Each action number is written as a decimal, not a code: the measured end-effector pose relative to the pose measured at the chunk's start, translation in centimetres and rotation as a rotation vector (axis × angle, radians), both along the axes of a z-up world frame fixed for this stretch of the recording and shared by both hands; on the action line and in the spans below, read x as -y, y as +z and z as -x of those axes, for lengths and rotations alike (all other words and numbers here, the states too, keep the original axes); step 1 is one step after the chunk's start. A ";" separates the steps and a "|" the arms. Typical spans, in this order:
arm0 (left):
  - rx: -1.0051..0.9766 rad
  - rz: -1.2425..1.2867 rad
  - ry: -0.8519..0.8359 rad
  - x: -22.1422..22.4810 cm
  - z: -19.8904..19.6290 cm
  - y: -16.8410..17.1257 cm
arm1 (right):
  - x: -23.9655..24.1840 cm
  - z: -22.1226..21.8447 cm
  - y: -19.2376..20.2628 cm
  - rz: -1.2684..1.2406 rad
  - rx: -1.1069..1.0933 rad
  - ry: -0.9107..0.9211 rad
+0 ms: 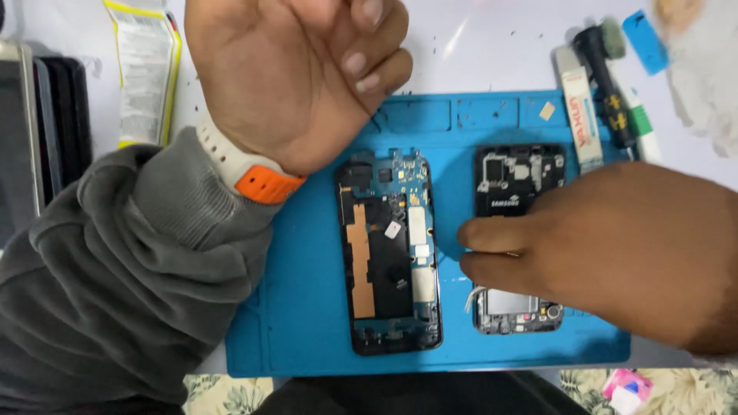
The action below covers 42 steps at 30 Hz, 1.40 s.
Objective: Reconnecting internal cables and components during a mobile phone repair.
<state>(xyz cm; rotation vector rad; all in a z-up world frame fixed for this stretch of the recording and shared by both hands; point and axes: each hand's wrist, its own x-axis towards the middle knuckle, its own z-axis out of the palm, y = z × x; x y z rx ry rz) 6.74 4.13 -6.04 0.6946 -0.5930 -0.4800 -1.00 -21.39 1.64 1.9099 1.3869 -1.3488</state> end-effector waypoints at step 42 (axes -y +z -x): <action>0.159 0.013 0.004 0.6 -0.5 -2.4 | 0.8 2.3 -1.6 -0.305 0.400 -1.537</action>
